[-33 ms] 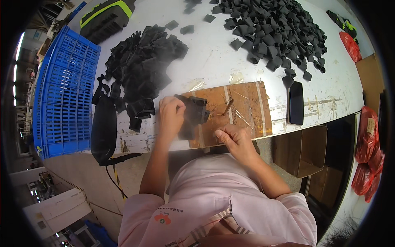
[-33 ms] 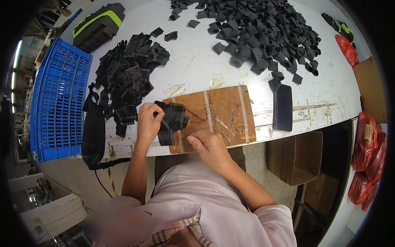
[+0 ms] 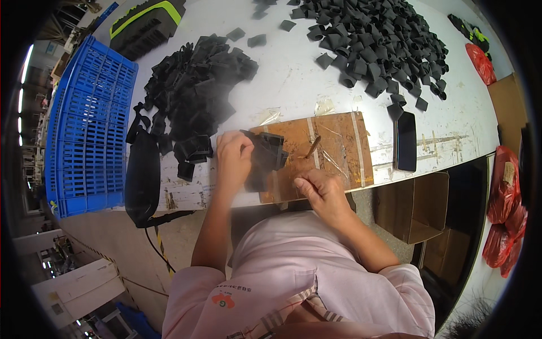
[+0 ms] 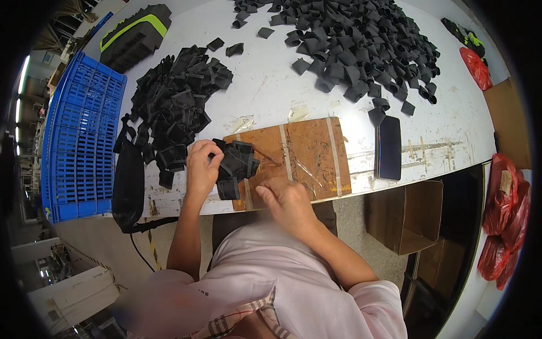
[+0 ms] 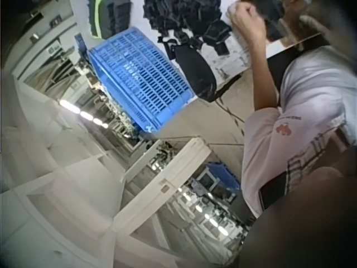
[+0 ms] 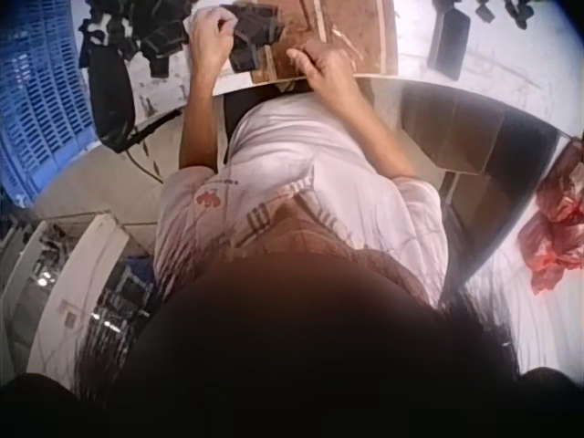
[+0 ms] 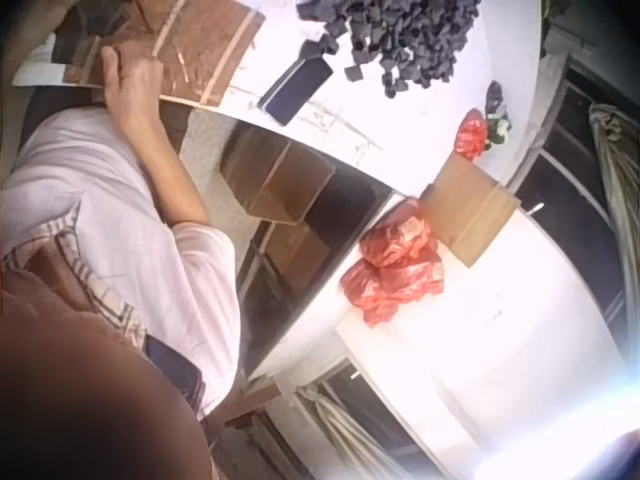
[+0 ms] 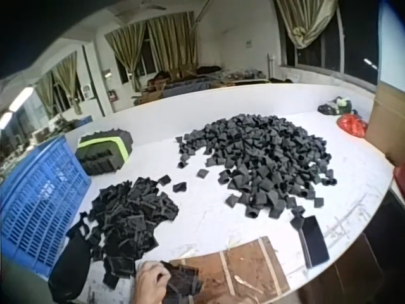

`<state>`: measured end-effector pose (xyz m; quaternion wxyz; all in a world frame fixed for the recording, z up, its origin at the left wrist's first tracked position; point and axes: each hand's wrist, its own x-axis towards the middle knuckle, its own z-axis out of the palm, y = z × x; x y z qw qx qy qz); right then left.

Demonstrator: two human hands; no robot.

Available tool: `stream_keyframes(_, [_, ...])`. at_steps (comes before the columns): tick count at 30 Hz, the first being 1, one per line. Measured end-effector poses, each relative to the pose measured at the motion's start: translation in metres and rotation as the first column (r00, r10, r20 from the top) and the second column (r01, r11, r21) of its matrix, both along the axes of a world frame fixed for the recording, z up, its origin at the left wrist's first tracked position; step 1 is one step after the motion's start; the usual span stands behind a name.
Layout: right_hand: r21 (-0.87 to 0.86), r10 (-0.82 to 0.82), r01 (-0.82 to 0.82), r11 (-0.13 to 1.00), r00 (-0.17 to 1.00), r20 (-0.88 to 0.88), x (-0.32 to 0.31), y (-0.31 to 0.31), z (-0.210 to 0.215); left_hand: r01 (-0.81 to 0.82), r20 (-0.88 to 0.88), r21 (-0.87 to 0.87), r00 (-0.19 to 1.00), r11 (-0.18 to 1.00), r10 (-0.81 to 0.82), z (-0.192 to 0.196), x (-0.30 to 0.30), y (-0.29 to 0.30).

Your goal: The recorder is inspecting and manipulating small black rubber components at a workbench.

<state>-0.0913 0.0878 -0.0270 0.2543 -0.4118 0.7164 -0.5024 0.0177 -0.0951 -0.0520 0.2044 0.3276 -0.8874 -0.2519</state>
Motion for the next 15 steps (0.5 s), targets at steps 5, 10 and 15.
stream_keyframes(5, [-0.124,-0.159,0.136,0.983,0.965,-0.209,0.001,-0.017,0.017,0.209,-0.063,0.362,0.978,0.908,-0.2,0.069,-0.011,0.023])
stream_keyframes(10, [-0.092,-0.042,0.223,0.971,0.532,0.845,-0.002,-0.013,0.014,0.435,-0.473,0.881,0.828,0.188,0.302,0.059,-0.013,0.057])
stream_keyframes(15, [-0.104,0.041,0.19,0.976,0.31,0.95,-0.007,-0.008,0.026,0.519,-0.504,0.854,0.807,0.039,0.308,0.051,-0.01,0.069])
